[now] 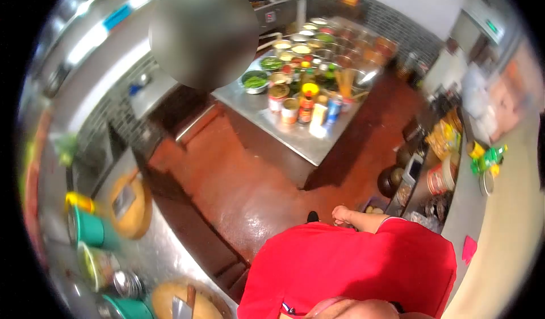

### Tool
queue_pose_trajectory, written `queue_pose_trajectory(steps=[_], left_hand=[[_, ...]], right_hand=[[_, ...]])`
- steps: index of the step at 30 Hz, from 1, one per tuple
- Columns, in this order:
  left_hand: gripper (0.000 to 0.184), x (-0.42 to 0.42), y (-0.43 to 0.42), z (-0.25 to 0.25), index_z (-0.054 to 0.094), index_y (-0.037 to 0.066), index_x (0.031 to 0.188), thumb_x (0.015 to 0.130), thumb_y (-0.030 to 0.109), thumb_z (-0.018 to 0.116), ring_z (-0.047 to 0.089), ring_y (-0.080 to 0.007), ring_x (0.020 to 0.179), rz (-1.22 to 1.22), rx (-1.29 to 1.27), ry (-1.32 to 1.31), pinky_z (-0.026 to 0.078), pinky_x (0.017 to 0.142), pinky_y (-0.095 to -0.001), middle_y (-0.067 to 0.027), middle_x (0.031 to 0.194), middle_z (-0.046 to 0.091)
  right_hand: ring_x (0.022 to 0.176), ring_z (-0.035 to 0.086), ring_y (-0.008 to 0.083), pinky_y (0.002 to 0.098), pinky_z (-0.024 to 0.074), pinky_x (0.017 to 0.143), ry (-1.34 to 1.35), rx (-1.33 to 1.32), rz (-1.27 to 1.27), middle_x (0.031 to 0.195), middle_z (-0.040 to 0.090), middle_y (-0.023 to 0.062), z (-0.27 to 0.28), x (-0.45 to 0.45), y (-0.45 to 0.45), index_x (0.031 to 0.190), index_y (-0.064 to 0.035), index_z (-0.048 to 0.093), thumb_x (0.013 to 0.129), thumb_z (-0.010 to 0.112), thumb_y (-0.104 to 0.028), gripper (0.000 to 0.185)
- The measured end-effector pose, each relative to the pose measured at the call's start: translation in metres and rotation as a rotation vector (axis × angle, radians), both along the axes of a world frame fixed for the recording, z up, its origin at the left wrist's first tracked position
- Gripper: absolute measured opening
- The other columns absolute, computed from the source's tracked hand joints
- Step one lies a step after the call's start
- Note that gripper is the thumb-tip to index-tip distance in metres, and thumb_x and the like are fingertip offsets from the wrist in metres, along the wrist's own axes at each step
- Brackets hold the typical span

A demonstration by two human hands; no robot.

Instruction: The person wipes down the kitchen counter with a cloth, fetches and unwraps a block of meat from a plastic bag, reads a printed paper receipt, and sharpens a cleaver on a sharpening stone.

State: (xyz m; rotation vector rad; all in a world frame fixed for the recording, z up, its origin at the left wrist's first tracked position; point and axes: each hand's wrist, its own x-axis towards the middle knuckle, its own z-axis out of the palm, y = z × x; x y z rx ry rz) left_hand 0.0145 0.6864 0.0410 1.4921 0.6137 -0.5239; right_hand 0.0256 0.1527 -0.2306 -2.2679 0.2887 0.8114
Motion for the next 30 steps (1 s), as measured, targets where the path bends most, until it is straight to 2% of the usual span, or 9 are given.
queue_pose_trajectory(steps=[5, 7, 10, 16, 20, 21, 26, 28, 30], left_hand=[[0.043, 0.058, -0.065, 0.006, 0.061, 0.002, 0.137, 0.103, 0.03, 0.064, 0.06, -0.0227, 0.124, -0.154, -0.008, 0.018, 0.048, 0.105, -0.0357, -0.0117, 0.134, 0.066], [0.044, 0.075, -0.092, 0.009, 0.061, 0.002, 0.137, 0.104, 0.03, 0.064, 0.06, -0.0221, 0.124, -0.201, -0.016, 0.031, 0.047, 0.106, -0.0355, -0.0112, 0.135, 0.065], [0.045, 0.107, -0.139, 0.01, 0.06, 0.002, 0.138, 0.104, 0.031, 0.063, 0.059, -0.0214, 0.126, -0.294, -0.033, 0.047, 0.047, 0.107, -0.0352, -0.0105, 0.137, 0.064], [0.046, 0.183, -0.249, 0.008, 0.059, 0.002, 0.14, 0.105, 0.033, 0.063, 0.057, -0.0198, 0.128, -0.639, -0.11, 0.017, 0.045, 0.108, -0.0347, -0.009, 0.14, 0.063], [0.048, 0.235, -0.346, 0.03, 0.059, 0.002, 0.141, 0.105, 0.034, 0.062, 0.056, -0.0188, 0.13, -0.976, -0.18, -0.026, 0.045, 0.109, -0.0343, -0.008, 0.142, 0.062], [0.049, 0.247, -0.377, 0.057, 0.058, 0.003, 0.142, 0.106, 0.035, 0.062, 0.055, -0.0198, 0.131, -1.074, -0.164, -0.016, 0.043, 0.111, -0.0345, -0.0086, 0.143, 0.061], [0.052, 0.296, -0.485, 0.087, 0.056, 0.005, 0.145, 0.106, 0.039, 0.058, 0.055, -0.0251, 0.135, -1.53, -0.078, -0.264, 0.041, 0.114, -0.0358, -0.0119, 0.144, 0.061], [0.05, 0.312, -0.529, 0.12, 0.057, 0.005, 0.144, 0.106, 0.037, 0.06, 0.055, -0.0261, 0.135, -1.625, -0.097, -0.283, 0.041, 0.114, -0.0359, -0.0135, 0.144, 0.061], [0.048, 0.33, -0.568, 0.142, 0.057, 0.005, 0.143, 0.105, 0.035, 0.061, 0.056, -0.0265, 0.134, -1.693, -0.113, -0.307, 0.041, 0.114, -0.0358, -0.0147, 0.143, 0.061]], right_hand=[[0.048, 0.059, 0.0188, 0.0405, 0.0452, 0.041, 0.197, -0.14, 0.456, 0.055, 0.06, 0.0051, 0.119, 0.017, -0.022, 0.061, -0.0092, 0.066, 0.078, 0.064, -0.006, 0.018], [0.047, 0.057, 0.0194, 0.041, 0.0434, 0.042, 0.095, -0.148, 0.35, 0.055, 0.058, 0.0044, 0.107, 0.017, -0.048, 0.061, -0.0093, 0.064, 0.079, 0.063, -0.006, 0.018], [0.048, 0.053, 0.0191, 0.0386, 0.0423, 0.044, -0.313, 0.163, 0.208, 0.058, 0.055, 0.0026, -0.015, 0.004, -0.125, 0.065, -0.0102, 0.061, 0.082, 0.064, -0.004, 0.018], [0.061, 0.06, 0.0182, 0.0363, 0.0477, 0.051, -0.037, 0.484, -1.02, 0.076, 0.063, 0.005, 0.107, 0.016, -0.17, 0.107, -0.0044, 0.064, 0.089, 0.066, -0.003, 0.018], [0.067, 0.063, 0.0207, 0.0358, 0.0512, 0.057, -0.087, 0.913, -1.118, 0.075, 0.062, 0.0082, 0.054, -0.028, -0.216, 0.1, -0.0017, 0.064, 0.089, 0.066, -0.003, 0.011], [0.066, 0.061, 0.0213, 0.036, 0.0503, 0.057, -0.081, 0.351, -1.12, 0.075, 0.061, 0.0092, 0.138, -0.022, -0.193, 0.102, -0.0003, 0.065, 0.091, 0.063, -0.002, 0.012], [0.076, 0.067, 0.0259, 0.0408, 0.0562, 0.067, 0.174, 0.235, -1.19, 0.09, 0.069, 0.0142, 0.068, -0.118, -0.183, 0.112, -0.0016, 0.071, 0.097, 0.065, -0.015, 0.021], [0.08, 0.069, 0.031, 0.0476, 0.0559, 0.076, -0.562, -0.439, -0.175, 0.094, 0.074, 0.0095, -0.065, -0.218, -0.175, 0.111, -0.0115, 0.076, 0.097, 0.066, -0.04, 0.034], [0.092, 0.069, 0.0314, 0.0479, 0.0549, 0.089, 0.446, 0.047, -0.986, 0.11, 0.074, 0.0108, 0.109, -0.168, -0.16, 0.113, -0.009, 0.076, 0.098, 0.061, -0.045, 0.041]])
